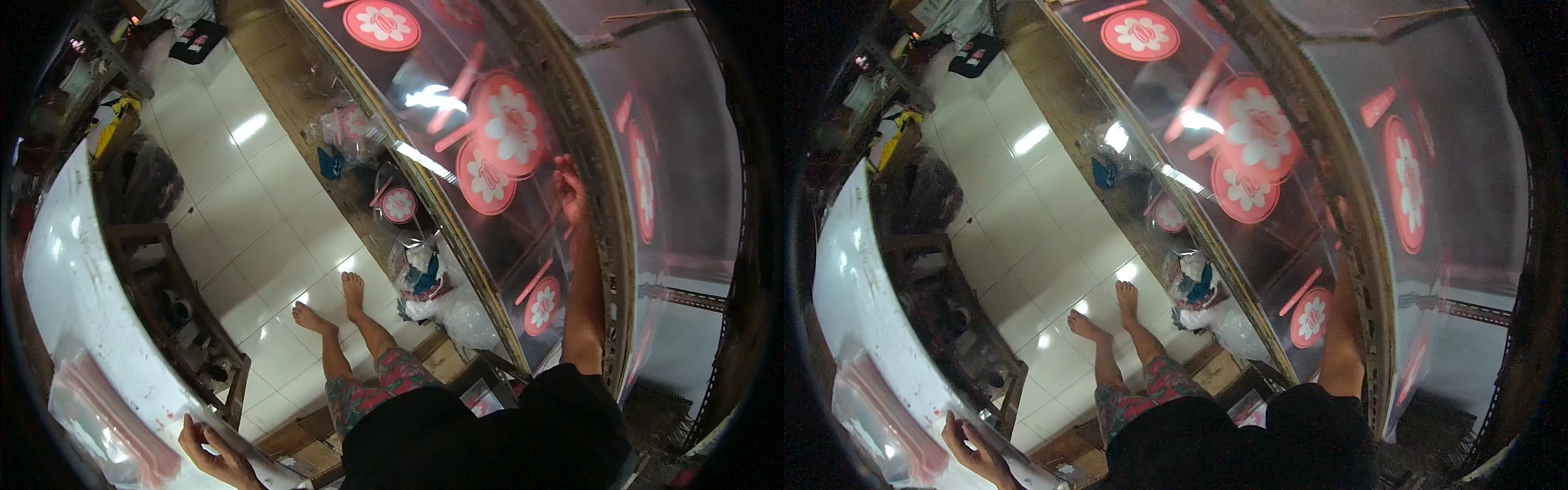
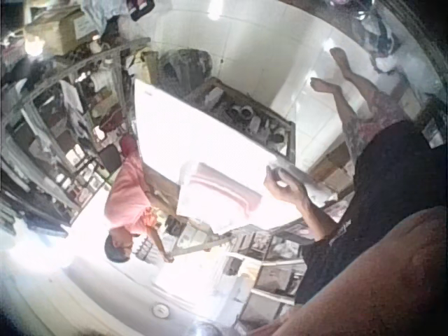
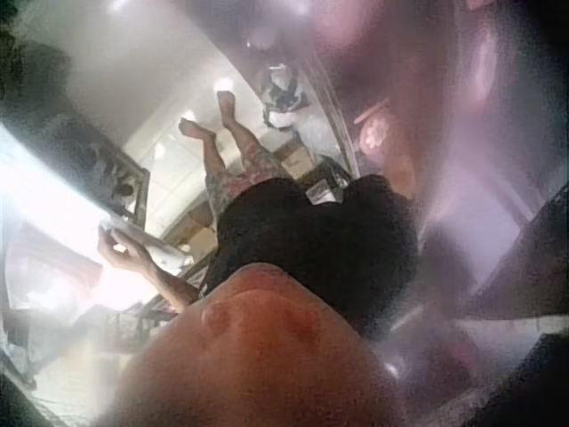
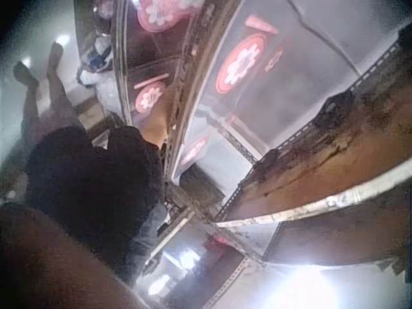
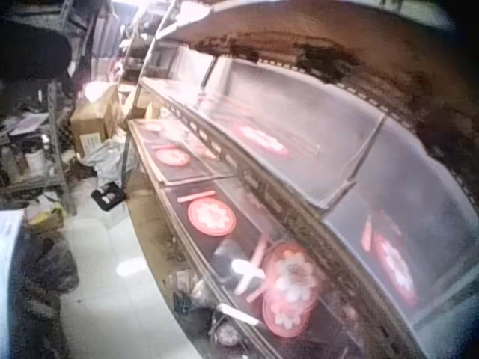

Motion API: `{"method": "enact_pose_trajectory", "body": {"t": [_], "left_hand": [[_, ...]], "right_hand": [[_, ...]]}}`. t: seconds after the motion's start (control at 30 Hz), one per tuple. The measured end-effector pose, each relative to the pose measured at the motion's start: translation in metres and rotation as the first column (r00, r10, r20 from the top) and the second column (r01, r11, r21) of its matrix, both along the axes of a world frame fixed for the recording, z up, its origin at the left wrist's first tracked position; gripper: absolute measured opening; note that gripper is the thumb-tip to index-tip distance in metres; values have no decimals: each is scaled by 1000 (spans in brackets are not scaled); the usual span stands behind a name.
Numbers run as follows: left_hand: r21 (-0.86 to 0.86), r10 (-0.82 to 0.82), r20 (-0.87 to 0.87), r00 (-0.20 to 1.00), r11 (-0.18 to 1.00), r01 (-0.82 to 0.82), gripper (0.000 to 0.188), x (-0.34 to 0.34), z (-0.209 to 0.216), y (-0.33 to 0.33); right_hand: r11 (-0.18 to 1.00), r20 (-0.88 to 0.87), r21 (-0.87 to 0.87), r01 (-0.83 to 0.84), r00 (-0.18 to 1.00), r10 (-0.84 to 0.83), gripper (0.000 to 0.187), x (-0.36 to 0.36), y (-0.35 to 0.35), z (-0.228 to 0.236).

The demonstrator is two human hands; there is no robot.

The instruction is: The person repeatedly picks up clear plastic sheets with red floral designs from a nearby rack and stacks them on a table. Another person in a pink shirt is visible working at the same table. The camera wearer continues this repetitive stacking process for the duration of the clip.

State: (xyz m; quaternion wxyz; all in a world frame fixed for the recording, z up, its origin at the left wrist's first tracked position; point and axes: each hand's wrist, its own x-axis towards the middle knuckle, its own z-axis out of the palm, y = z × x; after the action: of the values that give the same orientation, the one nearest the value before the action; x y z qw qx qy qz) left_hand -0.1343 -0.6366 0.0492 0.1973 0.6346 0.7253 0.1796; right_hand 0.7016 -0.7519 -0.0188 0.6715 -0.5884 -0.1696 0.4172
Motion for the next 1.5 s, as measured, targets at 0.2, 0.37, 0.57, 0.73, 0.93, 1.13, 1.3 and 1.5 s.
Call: {"method": "enact_pose_trajectory", "body": {"t": [0.2,0.37,0.57,0.73,0.93,1.13,1.3,1.5], "left_hand": [[202,45,-20,999,979,-40,41,22,-30,1],[193,60,-141,988,981,-32,49,29,-28,2],[230,60,-176,983,973,-18,44,32,-32,2],[241,60,-207,977,971,-9,43,31,-32,1],[242,99,-212,972,969,-46,45,42,-29,1],[225,95,-220,971,973,-44,46,36,-32,2],[228,87,-217,972,973,-37,47,39,-30,3],[206,105,-173,979,976,-68,50,34,-37,11]], "right_hand": [[987,200,-48,152,970,-140,42,18,-44,12],[907,185,-130,402,908,-376,44,75,-83,-21],[838,305,-173,517,837,-453,52,105,-82,-48],[839,495,-245,486,807,-322,55,117,-75,-51],[795,560,-325,512,782,-274,60,103,-49,-41],[763,569,-336,552,765,-302,62,105,-46,-38],[693,630,-373,617,717,-300,59,99,-32,-45],[449,915,-358,819,211,345,51,137,-82,-40]]}}
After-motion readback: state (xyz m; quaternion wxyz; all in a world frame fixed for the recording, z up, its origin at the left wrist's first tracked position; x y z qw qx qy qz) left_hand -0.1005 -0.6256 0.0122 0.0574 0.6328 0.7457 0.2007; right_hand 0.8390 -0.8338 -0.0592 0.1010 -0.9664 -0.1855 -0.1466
